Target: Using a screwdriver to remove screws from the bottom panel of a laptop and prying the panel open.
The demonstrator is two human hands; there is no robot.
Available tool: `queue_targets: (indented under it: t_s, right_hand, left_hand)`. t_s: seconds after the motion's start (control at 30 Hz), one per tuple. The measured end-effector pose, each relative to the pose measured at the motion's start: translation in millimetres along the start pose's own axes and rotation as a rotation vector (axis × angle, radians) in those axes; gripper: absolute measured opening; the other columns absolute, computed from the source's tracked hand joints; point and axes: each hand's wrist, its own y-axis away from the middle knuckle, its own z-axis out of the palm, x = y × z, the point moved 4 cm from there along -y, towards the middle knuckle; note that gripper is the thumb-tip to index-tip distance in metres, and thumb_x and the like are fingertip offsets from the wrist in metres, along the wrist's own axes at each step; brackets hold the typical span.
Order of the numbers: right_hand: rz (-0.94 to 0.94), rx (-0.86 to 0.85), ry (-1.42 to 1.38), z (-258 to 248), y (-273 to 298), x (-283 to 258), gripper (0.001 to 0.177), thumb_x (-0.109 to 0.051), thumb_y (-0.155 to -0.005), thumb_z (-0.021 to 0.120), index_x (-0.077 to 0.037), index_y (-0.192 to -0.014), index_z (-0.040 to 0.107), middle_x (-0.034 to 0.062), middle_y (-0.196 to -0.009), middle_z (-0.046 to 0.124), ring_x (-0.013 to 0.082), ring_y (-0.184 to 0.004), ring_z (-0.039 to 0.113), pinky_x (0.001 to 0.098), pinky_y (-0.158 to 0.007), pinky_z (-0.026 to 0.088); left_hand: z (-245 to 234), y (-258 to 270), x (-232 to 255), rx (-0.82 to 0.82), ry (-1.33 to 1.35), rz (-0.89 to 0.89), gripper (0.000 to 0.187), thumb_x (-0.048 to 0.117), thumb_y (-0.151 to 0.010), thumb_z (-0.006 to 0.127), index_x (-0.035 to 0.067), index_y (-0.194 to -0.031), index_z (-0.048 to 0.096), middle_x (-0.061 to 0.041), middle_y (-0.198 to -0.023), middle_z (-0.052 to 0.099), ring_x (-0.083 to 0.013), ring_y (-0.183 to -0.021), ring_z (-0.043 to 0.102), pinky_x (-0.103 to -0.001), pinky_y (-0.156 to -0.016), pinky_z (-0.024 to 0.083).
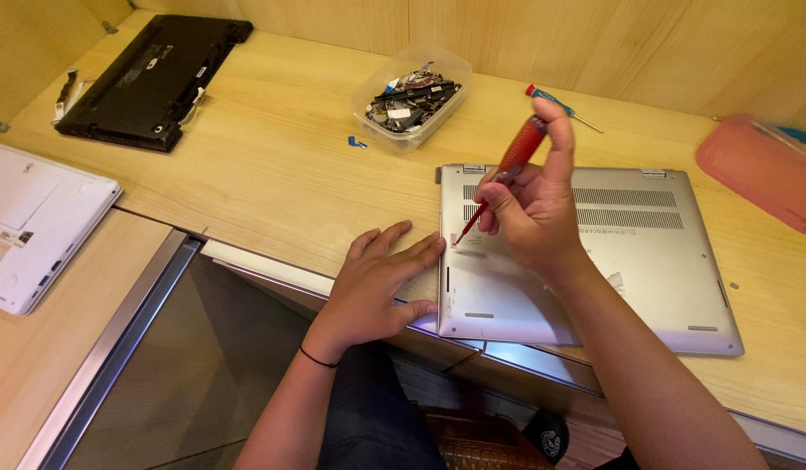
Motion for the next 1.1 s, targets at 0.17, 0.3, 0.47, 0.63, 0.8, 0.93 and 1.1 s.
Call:
queue_targets:
  t_s: [0.17,0.3,0.47,0.63,0.8,0.93,1.1]
  right_hand:
    - [-0.082,-0.078,0.083,1.2,-1.6,23.5,0.074,-0.01,-0.094,0.06,-0.017,-0.148,0.01,0.0159,-0.075,0.061,0.0156,-0.047,0.056,0.022,-0.041,0.05]
    - [-0.07,-0.053,0.05,-3.5,3.8,24.6,0.073,-0.011,-0.096,0.057,-0.019,-0.147,0.005,0.0149,-0.076,0.059,0.0157,-0.048,0.055,0.0213,-0.042,0.05]
    - [-0.079,-0.086,0.024,-2.7,2.6,23.9,0.072,-0.012,-0.097,0.056,-0.021,-0.146,0.004,0.0152,-0.076,0.058,0.0165,-0.048,0.055,0.0215,-0.043,0.049]
    - [-0.119,-0.298,0.287,16.3,-10.4,-20.8,0.063,-0.009,-0.086,0.067,-0.009,-0.132,0.024,0.0116,-0.08,0.065,0.0161,-0.051,0.058,0.0227,-0.044,0.044]
    - [-0.064,-0.48,1.106,30.7,-39.7,-56.9,0.025,-0.041,-0.094,0.056,-0.017,-0.095,0.05,0.0012,-0.068,0.065,0.0286,-0.059,0.062,0.0411,-0.049,0.043]
    - [0.288,-0.723,1.566,41.0,-55.5,-68.2,0.039,-0.044,-0.102,0.03,-0.012,-0.096,0.051,0.0122,-0.078,0.067,0.04,-0.074,0.062,0.0506,-0.056,0.044]
    - [0.262,-0.943,1.408,51.6,-59.0,-80.4,0.014,-0.01,-0.078,0.049,-0.016,-0.09,0.052,-0.0033,-0.095,0.069,0.0298,-0.088,0.063,0.0472,-0.066,0.047]
  left_hand:
    - [-0.2,-2.9,0.0,-0.077,0.02,-0.009,0.075,0.043,-0.079,0.07,0.017,-0.143,0.041,-0.006,-0.146,0.045,-0.0412,-0.14,0.024,-0.06,-0.11,0.009]
    - [1.9,-3.6,0.0,-0.094,0.029,0.004,0.075,0.041,-0.08,0.07,0.016,-0.144,0.04,-0.006,-0.147,0.044,-0.0414,-0.14,0.023,-0.06,-0.11,0.008]
    - [0.4,-3.0,0.8,-0.066,0.034,-0.008,0.075,0.042,-0.079,0.071,0.016,-0.143,0.041,-0.006,-0.147,0.044,-0.0414,-0.14,0.024,-0.06,-0.11,0.008]
    - [-0.1,-3.5,1.1,-0.091,0.034,-0.035,0.075,0.041,-0.078,0.071,0.018,-0.143,0.041,-0.004,-0.147,0.045,-0.041,-0.14,0.023,-0.06,-0.111,0.007]
    - [7.8,-1.0,-5.3,-0.037,-0.044,0.003,0.078,0.047,-0.078,0.069,0.021,-0.144,0.037,0.0,-0.147,0.045,-0.0374,-0.141,0.026,-0.055,-0.111,0.012]
    - [8.8,0.7,-5.9,0.028,-0.092,0.037,0.075,0.052,-0.082,0.061,0.023,-0.145,0.035,0.006,-0.148,0.044,-0.032,-0.141,0.029,-0.049,-0.111,0.016]
    - [19.0,-10.8,-19.5,0.035,0.032,-0.041,0.065,0.042,-0.086,0.059,0.024,-0.144,0.037,0.004,-0.15,0.041,-0.0295,-0.143,0.027,-0.049,-0.112,0.012]
